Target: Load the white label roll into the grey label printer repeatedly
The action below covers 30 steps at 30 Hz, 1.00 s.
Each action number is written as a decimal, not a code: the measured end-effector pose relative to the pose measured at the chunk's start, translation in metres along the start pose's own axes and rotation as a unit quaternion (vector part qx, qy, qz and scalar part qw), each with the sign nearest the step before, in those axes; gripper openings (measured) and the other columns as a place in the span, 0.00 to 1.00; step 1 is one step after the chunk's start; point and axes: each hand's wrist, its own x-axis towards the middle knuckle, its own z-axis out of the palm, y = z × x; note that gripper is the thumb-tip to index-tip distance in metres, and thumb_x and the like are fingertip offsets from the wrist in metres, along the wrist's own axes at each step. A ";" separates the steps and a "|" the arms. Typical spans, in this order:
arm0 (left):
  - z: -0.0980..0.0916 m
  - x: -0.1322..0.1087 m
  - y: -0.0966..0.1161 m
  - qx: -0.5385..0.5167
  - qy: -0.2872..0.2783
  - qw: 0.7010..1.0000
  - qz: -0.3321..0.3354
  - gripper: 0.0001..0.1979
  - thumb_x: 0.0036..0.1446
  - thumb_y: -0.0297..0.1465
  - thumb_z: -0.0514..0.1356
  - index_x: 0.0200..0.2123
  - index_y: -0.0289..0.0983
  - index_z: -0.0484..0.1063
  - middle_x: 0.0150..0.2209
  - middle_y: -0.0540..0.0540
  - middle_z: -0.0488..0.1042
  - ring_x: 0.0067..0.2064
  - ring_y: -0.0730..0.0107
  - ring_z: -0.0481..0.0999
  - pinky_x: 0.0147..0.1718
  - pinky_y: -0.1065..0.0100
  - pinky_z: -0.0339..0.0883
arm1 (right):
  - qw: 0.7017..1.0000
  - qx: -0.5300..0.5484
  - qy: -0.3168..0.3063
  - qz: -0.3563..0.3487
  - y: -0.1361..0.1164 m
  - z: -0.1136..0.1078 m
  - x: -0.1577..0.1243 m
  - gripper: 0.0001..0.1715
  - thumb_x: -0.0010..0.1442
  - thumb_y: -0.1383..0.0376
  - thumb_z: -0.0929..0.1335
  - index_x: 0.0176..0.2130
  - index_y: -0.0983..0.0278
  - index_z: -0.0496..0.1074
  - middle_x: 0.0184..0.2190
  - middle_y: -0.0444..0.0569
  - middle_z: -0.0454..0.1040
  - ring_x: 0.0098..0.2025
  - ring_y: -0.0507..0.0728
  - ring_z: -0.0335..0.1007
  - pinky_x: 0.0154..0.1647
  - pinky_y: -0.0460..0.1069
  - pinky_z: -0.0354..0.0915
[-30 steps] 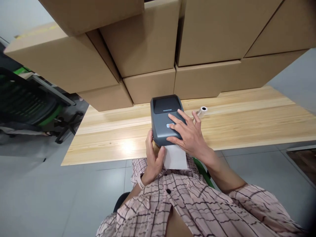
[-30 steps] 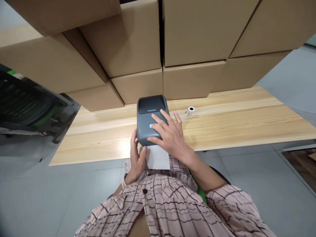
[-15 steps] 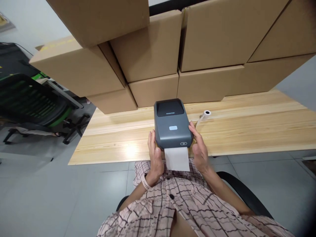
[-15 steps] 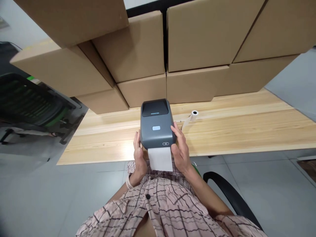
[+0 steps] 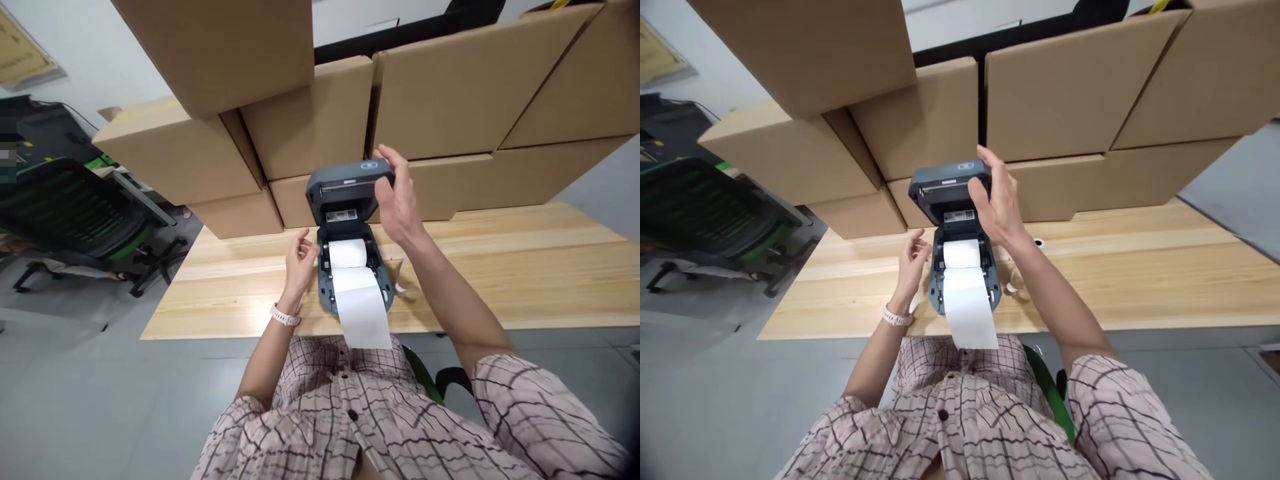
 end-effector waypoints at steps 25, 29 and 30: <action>-0.004 -0.006 -0.007 0.067 -0.167 0.979 -0.092 0.42 0.54 0.31 0.61 0.73 0.31 0.61 0.24 0.58 0.62 0.28 0.72 0.60 0.30 0.70 0.54 | 0.850 -0.077 -0.518 -0.056 0.010 0.042 -0.004 0.58 0.57 0.46 0.76 0.76 0.63 0.58 0.61 0.66 0.78 0.57 0.73 0.81 0.54 0.61 0.73; -0.006 -0.002 -0.003 0.077 -0.187 0.976 -0.084 0.44 0.52 0.31 0.60 0.73 0.30 0.60 0.23 0.58 0.64 0.27 0.73 0.59 0.29 0.70 0.52 | 0.845 -0.061 -0.527 -0.066 0.007 0.049 0.005 0.65 0.52 0.52 0.80 0.77 0.63 0.53 0.65 0.62 0.75 0.61 0.69 0.79 0.56 0.58 0.74; -0.006 -0.002 -0.003 0.076 -0.188 0.975 -0.086 0.44 0.52 0.31 0.61 0.74 0.30 0.60 0.23 0.57 0.64 0.26 0.73 0.59 0.28 0.70 0.51 | 0.845 -0.040 -0.529 -0.072 0.006 0.046 0.007 0.65 0.51 0.53 0.80 0.77 0.63 0.54 0.65 0.60 0.76 0.60 0.67 0.79 0.56 0.56 0.74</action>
